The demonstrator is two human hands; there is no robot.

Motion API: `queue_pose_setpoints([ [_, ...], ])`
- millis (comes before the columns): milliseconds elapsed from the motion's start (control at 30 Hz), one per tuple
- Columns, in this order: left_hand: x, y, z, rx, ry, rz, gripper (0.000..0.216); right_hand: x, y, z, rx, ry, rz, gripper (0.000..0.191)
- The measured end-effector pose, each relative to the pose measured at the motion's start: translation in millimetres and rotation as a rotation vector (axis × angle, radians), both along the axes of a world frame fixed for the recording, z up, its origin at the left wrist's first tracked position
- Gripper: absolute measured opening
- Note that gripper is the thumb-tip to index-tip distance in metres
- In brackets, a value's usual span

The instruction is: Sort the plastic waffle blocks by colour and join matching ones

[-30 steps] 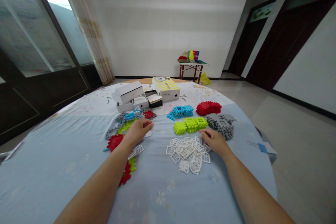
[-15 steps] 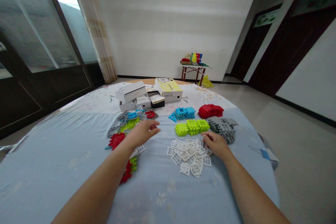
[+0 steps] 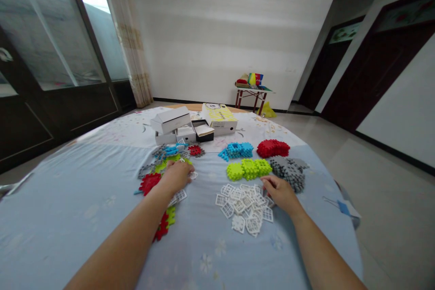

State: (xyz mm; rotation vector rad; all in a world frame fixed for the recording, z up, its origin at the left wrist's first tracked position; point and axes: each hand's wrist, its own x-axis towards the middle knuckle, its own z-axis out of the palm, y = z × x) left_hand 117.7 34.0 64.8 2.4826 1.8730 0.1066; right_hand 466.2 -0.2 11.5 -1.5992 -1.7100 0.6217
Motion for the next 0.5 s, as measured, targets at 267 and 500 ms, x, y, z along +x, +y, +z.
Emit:
queue_pose_setpoints([
  [267,-5,1,3.0,-0.003,-0.058,0.006,0.022,2,1,-2.0,-0.009,0.015,-0.006,0.032],
  [500,-1,1,15.8,0.061,-0.253,-0.018,0.029,2,1,-0.7,-0.001,0.02,-0.009,0.035],
])
